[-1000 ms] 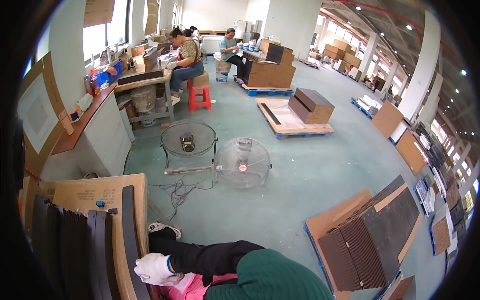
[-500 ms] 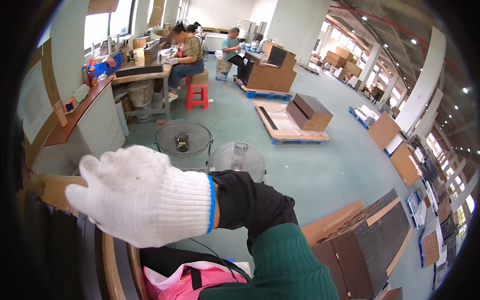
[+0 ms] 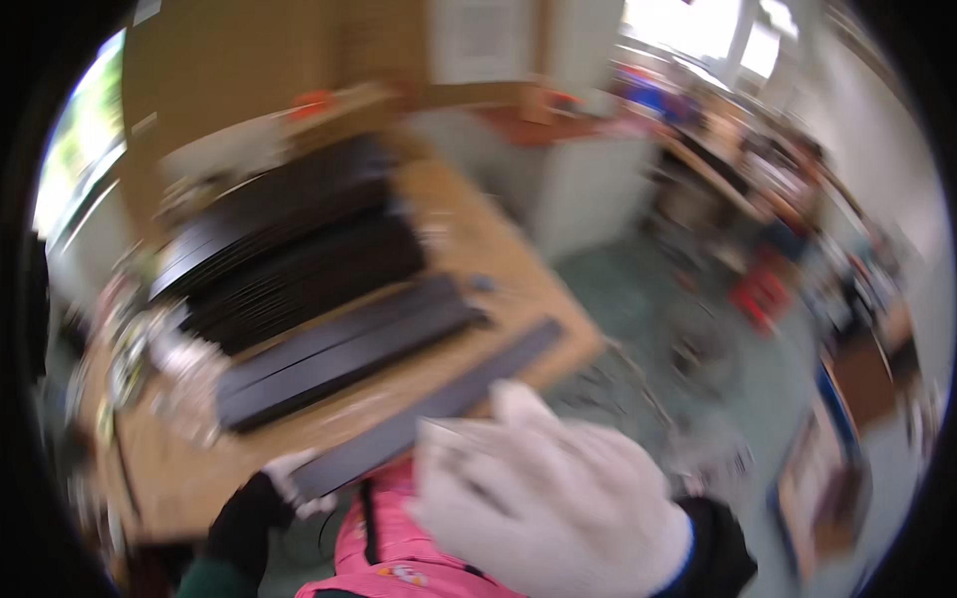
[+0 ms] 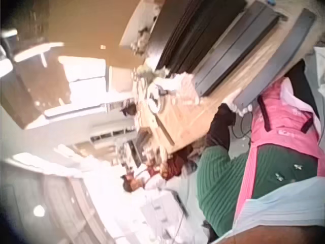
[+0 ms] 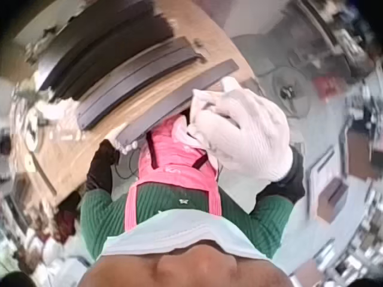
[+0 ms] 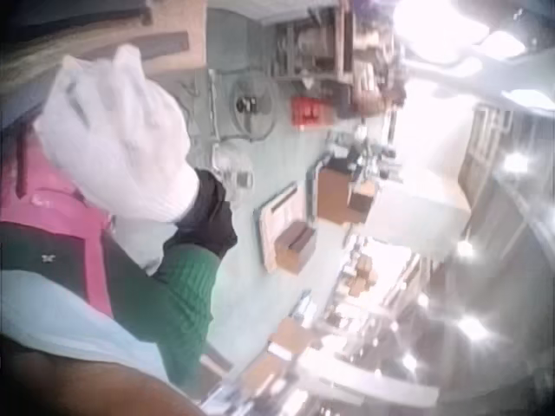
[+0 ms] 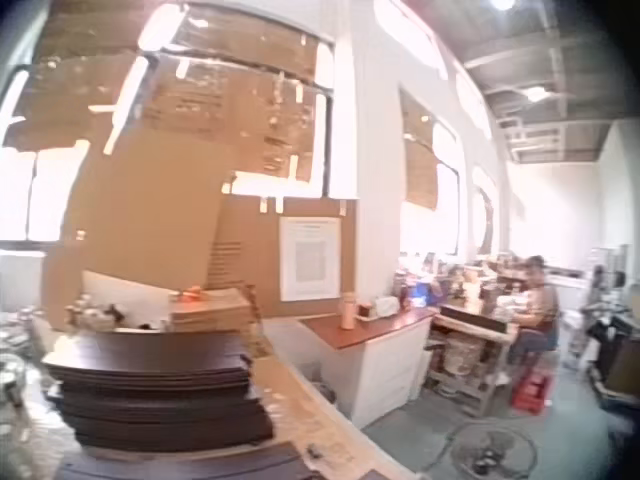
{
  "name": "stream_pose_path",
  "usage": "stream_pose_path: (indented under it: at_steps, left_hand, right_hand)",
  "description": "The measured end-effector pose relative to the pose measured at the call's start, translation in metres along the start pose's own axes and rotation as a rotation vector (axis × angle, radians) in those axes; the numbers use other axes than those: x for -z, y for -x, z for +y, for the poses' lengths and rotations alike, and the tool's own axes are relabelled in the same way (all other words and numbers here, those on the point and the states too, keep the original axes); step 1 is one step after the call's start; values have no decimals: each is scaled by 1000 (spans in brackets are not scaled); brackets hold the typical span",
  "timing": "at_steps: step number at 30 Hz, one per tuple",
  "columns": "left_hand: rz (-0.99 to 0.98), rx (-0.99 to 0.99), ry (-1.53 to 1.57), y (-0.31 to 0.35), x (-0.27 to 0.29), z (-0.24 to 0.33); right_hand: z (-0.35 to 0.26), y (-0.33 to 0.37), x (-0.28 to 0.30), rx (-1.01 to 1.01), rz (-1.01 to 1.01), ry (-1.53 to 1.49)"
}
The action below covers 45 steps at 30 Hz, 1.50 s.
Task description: Cleaning and inspecting long black furniture components on a workbench in a workshop.
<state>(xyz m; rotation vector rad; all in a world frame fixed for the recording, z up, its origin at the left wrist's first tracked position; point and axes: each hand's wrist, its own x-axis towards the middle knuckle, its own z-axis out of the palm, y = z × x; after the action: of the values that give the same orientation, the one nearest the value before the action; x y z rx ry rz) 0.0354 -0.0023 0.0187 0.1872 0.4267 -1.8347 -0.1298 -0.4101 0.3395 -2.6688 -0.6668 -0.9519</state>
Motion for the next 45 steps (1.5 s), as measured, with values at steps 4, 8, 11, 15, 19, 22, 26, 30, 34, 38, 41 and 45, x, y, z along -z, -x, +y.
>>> stream_pose_path:
  at_steps: [4,8,11,15,19,22,26,30,34,38,41,45]
  left_hand:
    - [480,-481,-154,-52,8,-1]
    - [403,-755,-85,-31,-17,-41]
    - [175,-712,-238,-35,41,-23]
    - [118,-567,-408,-48,60,9]
    - [121,-606,-138,-45,48,11]
    - [35,-427,-10,-37,47,19]
    - [-32,-425,120,-37,49,18]
    - [77,-577,58,-35,39,12]
    - [129,-669,-38,-38,36,5]
    - [152,-594,-27,-39,35,1]
    - [163,-553,-78,-36,26,-2]
    - [236,-534,-151,-28,28,-4]
  right_hand:
    - [0,-7,-80,158,-277,-455]
    - [-24,-30,-203,305,-375,-460]
    - [-15,-29,-278,239,-365,-395]
    - [-8,32,-333,94,-495,-90]
    - [-10,29,-346,1,-425,-146]
    - [-4,28,-365,11,-281,-207]
    - [-5,21,-368,38,-275,-177]
    - [-2,16,-368,-45,-341,-295]
    - [6,19,-369,5,-270,-397]
    - [4,24,-361,10,-141,-485]
    - [15,30,-377,116,-84,-433]
    - [29,49,-416,-161,-124,-1087]
